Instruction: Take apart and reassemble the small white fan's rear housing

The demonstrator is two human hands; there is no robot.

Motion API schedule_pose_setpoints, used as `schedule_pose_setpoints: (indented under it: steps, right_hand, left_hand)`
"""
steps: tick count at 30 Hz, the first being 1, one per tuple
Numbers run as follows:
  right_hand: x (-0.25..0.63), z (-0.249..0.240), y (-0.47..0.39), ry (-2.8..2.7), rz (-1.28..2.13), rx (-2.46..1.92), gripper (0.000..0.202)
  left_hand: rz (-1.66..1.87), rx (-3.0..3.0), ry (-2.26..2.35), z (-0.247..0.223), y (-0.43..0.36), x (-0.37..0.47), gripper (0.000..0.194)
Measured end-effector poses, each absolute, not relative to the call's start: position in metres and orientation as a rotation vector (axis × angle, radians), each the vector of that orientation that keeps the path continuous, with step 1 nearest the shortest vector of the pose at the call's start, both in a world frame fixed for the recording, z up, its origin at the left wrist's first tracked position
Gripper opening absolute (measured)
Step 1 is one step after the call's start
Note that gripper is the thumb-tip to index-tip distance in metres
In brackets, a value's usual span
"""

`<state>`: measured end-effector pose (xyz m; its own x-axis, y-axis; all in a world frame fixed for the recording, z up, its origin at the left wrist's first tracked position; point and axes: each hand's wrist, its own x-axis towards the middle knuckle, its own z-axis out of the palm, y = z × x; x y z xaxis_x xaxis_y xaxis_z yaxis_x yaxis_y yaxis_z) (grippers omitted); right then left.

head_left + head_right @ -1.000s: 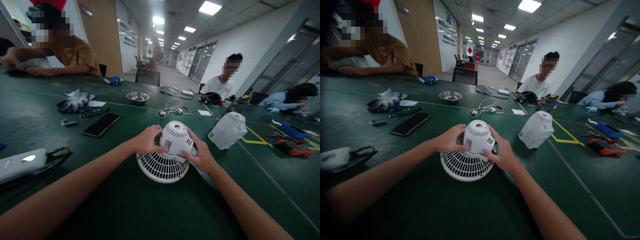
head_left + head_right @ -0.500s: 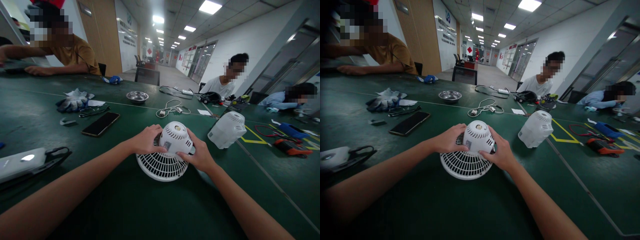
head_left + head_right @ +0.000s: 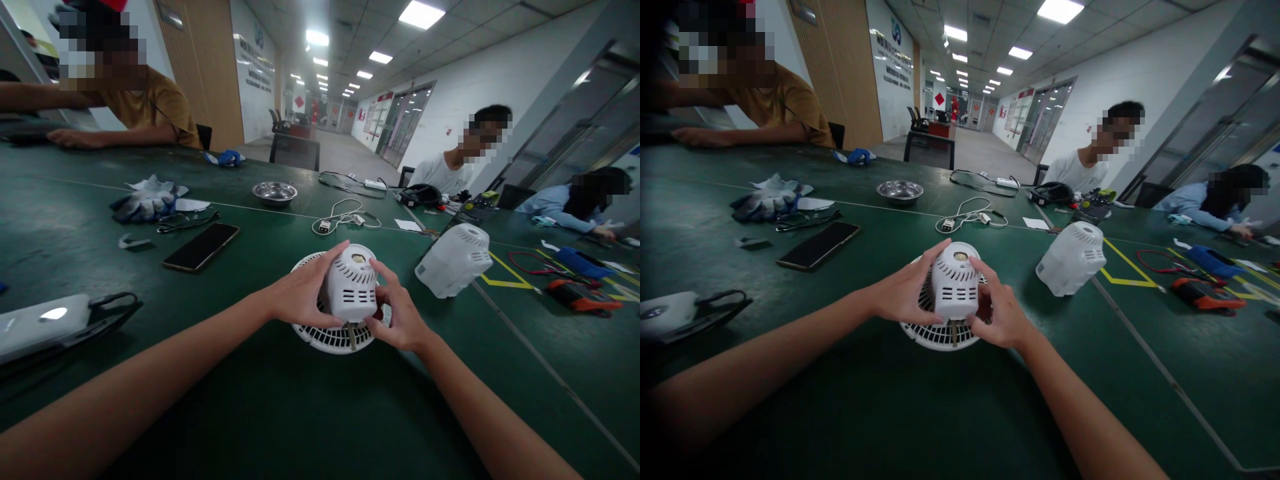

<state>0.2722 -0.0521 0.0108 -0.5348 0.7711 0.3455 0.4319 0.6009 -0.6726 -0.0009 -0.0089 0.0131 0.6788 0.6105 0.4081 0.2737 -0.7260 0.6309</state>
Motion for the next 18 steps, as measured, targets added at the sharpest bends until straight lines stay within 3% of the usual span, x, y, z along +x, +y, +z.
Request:
schedule_pose_setpoints:
  steps: [18]
  right_hand:
    - [0.2728,0.0187,-0.0507,-2.231,0.676,-0.97,0.101]
  left_hand:
    - [0.953,2.457,0.681,0.0103,-0.0119,0.0066,0.116]
